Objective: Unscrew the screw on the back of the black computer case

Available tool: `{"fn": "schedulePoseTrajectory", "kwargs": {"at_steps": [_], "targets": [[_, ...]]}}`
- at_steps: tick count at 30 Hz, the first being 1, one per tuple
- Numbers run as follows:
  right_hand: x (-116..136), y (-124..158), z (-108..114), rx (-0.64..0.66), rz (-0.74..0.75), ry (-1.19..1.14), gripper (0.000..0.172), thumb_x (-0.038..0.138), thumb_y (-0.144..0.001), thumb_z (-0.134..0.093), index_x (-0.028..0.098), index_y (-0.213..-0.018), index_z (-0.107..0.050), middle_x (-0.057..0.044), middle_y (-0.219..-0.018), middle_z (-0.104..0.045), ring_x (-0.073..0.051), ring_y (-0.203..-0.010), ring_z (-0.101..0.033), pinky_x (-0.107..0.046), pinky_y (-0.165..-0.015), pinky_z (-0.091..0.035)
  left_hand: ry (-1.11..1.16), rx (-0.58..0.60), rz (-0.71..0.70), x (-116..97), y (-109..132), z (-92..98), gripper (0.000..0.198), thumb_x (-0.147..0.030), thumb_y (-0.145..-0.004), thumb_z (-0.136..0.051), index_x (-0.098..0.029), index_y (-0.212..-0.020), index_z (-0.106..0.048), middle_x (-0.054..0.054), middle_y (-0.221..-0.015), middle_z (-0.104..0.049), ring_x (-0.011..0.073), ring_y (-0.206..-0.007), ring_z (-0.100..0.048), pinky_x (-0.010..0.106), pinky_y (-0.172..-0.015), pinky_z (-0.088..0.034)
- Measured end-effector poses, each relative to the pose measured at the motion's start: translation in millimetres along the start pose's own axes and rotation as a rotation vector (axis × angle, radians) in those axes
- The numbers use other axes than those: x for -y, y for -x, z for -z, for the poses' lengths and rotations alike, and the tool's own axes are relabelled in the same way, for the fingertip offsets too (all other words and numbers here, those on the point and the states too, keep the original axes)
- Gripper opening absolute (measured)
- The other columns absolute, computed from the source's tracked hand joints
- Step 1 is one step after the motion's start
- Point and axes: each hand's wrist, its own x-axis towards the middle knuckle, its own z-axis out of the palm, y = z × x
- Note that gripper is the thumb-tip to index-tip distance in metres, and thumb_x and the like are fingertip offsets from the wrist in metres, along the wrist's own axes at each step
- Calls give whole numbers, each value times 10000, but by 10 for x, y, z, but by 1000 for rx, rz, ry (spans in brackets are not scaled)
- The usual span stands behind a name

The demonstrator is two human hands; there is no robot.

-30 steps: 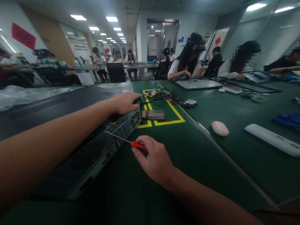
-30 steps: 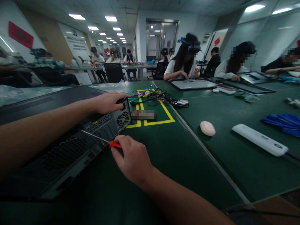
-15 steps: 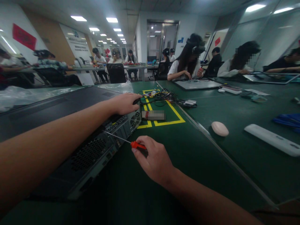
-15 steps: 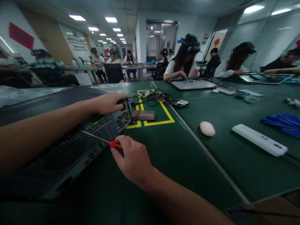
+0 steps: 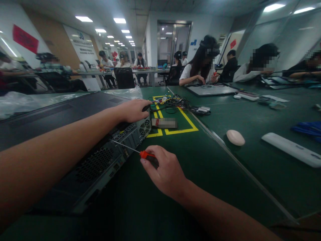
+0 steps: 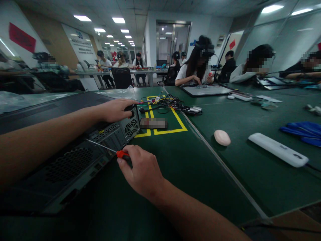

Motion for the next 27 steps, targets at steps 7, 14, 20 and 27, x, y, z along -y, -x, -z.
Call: {"fn": "schedulePoseTrajectory", "kwargs": {"at_steps": [7, 14, 20, 27], "targets": [[14, -6, 16, -15, 22, 36, 201, 338, -1080, -607, 185, -1131, -728, -78, -999, -762, -221, -879, -727, -351, -784, -563, 1, -15, -5, 13, -10, -24, 760, -439, -954, -447, -170, -1664, -482, 137, -1615, -623, 311, -1472, -584, 440, -1268, -414], [21, -7, 19, 4, 15, 24, 248, 368, -1101, -579, 185, -1173, -730, -91, -1037, -779, -221, -899, -733, -352, -804, -562, 10, -8, -7, 2, -5, 1, 769, -432, -944, -465, -185, -1673, -474, 128, -1613, -630, 327, -1472, -585, 466, -1268, -415], [2, 1, 2, 28, -2, 9, 194, 309, -1037, -663, 223, -1211, -649, -82, -1096, -788, -222, -922, -747, -356, -815, -580, 14, -8, -23, 0, -7, 5, 794, -433, -939, -460, -119, -1668, -476, 182, -1619, -614, 340, -1474, -582, 465, -1277, -405], [-11, -12, -2, 26, 9, 39, 117, 235, -1031, -660, 225, -1147, -651, -76, -1073, -782, -225, -919, -745, -350, -811, -571, 2, -10, 4, 3, -7, -12, 768, -444, -947, -457, -200, -1674, -475, 121, -1602, -636, 313, -1464, -588, 444, -1266, -417]]}}
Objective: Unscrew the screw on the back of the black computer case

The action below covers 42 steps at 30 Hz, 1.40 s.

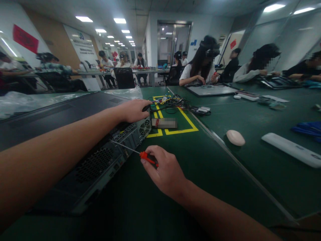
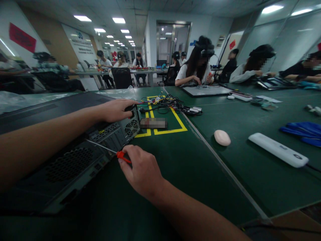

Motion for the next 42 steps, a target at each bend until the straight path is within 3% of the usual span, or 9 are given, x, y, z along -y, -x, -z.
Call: {"fn": "schedulePoseTrajectory", "kwargs": {"at_steps": [3, 8, 14, 21, 33, 42], "targets": [[0, 4, 0, 4, -10, 6, 120, 237, -1035, -662, 232, -1155, -651, -73, -1084, -783, -223, -926, -746, -349, -820, -574, -4, 4, -8, -3, 0, 5, 786, -441, -949, -451, -143, -1676, -464, 152, -1614, -620, 323, -1468, -587, 446, -1267, -415], [-8, 9, -4, 4, -14, 1, 112, 251, -1043, -655, 231, -1153, -653, -72, -1083, -784, -217, -915, -743, -353, -819, -576, 16, -1, -11, -14, 9, 22, 763, -430, -941, -472, -215, -1672, -478, 110, -1611, -636, 322, -1478, -578, 469, -1277, -403], [-10, 9, -6, 0, -9, -2, 107, 257, -1045, -649, 226, -1148, -651, -74, -1067, -781, -220, -914, -745, -351, -802, -572, -5, 6, -15, -10, 10, 17, 785, -442, -951, -436, -131, -1671, -470, 159, -1644, -594, 317, -1493, -570, 441, -1286, -396], [-4, 1, 2, -5, -11, -12, 112, 262, -1052, -648, 220, -1156, -653, -76, -1074, -781, -224, -924, -752, -354, -802, -569, -1, -3, -7, 0, -1, 4, 783, -445, -939, -456, -172, -1673, -474, 137, -1619, -622, 322, -1477, -581, 456, -1272, -412], [5, 5, -2, -49, 21, -17, 160, 303, -1068, -646, 179, -1157, -695, -89, -1053, -780, -235, -918, -745, -350, -802, -549, 5, 2, -16, 2, -3, 0, 799, -436, -937, -464, -112, -1667, -474, 180, -1625, -606, 337, -1475, -582, 456, -1280, -406], [16, 12, 10, -47, 29, 3, 240, 342, -1093, -603, 157, -1154, -744, -91, -1012, -765, -227, -879, -723, -350, -778, -536, 8, -18, -21, 29, -12, -23, 742, -414, -952, -475, -198, -1662, -493, 127, -1594, -645, 333, -1459, -593, 481, -1255, -430]]}}
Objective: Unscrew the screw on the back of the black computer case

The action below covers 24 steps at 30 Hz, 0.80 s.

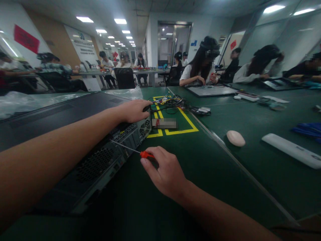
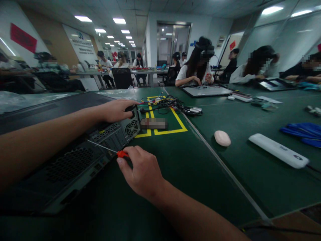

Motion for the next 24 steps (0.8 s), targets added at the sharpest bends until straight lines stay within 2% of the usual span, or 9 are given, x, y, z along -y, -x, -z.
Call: {"fn": "schedulePoseTrajectory", "kwargs": {"at_steps": [5, 11, 16, 24], "targets": [[11, -4, -2, 10, 1, 19, 280, 351, -1124, -550, 169, -1130, -762, -78, -974, -758, -202, -819, -702, -333, -741, -538, -21, 14, 5, -27, 8, 24, 756, -422, -966, -447, -135, -1665, -481, 156, -1616, -620, 324, -1473, -586, 448, -1271, -414], [-20, 10, -28, 3, -1, -90, 279, 334, -1056, -663, 157, -1272, -680, -122, -1149, -781, -239, -988, -770, -365, -863, -617, -32, 31, 17, -59, 20, 46, 763, -422, -979, -433, -115, -1676, -461, 162, -1632, -602, 311, -1489, -575, 417, -1284, -398], [-38, 9, -43, 34, -26, -98, 149, 228, -1034, -664, 176, -1174, -670, -105, -1089, -775, -242, -965, -782, -372, -848, -636, -22, 29, 19, -36, 8, 28, 766, -422, -981, -451, -100, -1676, -463, 184, -1629, -601, 335, -1484, -578, 442, -1283, -400], [-29, 6, -41, 34, -31, -74, 117, 212, -1039, -655, 197, -1156, -659, -93, -1074, -768, -239, -945, -783, -369, -828, -639, -32, 33, 13, -44, 9, 35, 773, -417, -971, -435, -119, -1683, -454, 161, -1629, -604, 314, -1480, -581, 428, -1272, -411]]}}
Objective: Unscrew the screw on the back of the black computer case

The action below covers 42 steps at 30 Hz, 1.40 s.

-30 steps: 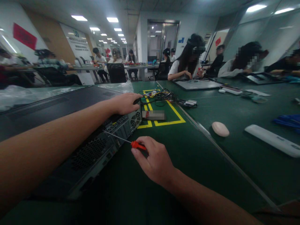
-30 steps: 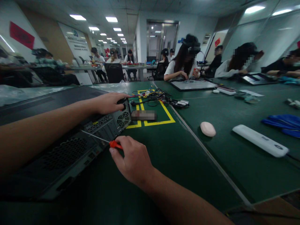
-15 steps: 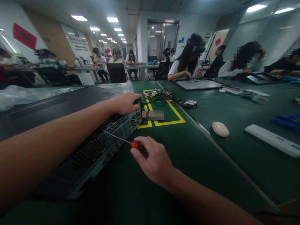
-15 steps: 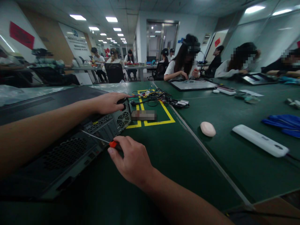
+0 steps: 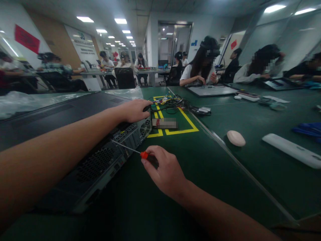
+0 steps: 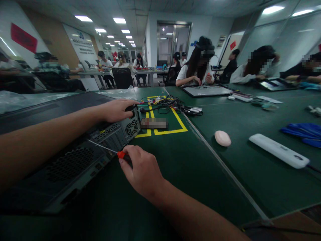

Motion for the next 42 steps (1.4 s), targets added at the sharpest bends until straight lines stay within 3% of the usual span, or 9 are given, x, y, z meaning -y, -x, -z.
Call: {"fn": "schedulePoseTrajectory", "kwargs": {"at_steps": [5, 19, 23, 29, 39, 42], "targets": [[-3, 1, 7, 0, 9, 15, 117, 229, -1043, -656, 203, -1157, -656, -91, -1076, -773, -244, -955, -781, -380, -830, -637, 19, -13, -3, 21, -10, -15, 760, -418, -962, -455, -143, -1671, -471, 155, -1636, -606, 336, -1484, -573, 476, -1276, -411], [10, -6, 15, 1, -8, -1, 106, 240, -1045, -641, 216, -1148, -651, -88, -1091, -772, -231, -968, -775, -377, -848, -647, 24, -9, -15, 44, -6, -18, 788, -431, -950, -464, -136, -1681, -458, 165, -1645, -595, 326, -1490, -571, 458, -1278, -403], [7, -9, 14, 8, -20, -2, 113, 246, -1049, -636, 221, -1158, -650, -87, -1101, -773, -229, -976, -776, -369, -844, -648, 29, -13, -14, 44, -10, -18, 770, -419, -945, -483, -193, -1681, -461, 124, -1639, -612, 321, -1490, -571, 470, -1278, -405], [0, -4, 3, -5, -19, -14, 111, 231, -1038, -654, 220, -1149, -655, -82, -1083, -776, -223, -951, -777, -353, -830, -639, 23, 3, -13, -5, 8, 13, 780, -406, -968, -463, -56, -1666, -460, 214, -1653, -573, 337, -1500, -565, 434, -1285, -401], [14, 1, 12, -33, 8, 31, 112, 286, -1059, -641, 218, -1141, -674, -75, -1058, -776, -217, -908, -742, -349, -799, -588, 27, -22, -11, 34, -8, -23, 748, -431, -952, -472, -210, -1667, -483, 119, -1602, -639, 322, -1478, -579, 465, -1275, -410], [32, -4, 34, -37, 18, 50, 126, 303, -1062, -638, 207, -1127, -688, -74, -1035, -769, -215, -883, -723, -348, -782, -565, 31, -16, -17, 23, -2, -9, 764, -437, -949, -465, -183, -1670, -478, 141, -1612, -627, 328, -1486, -573, 467, -1280, -405]]}}
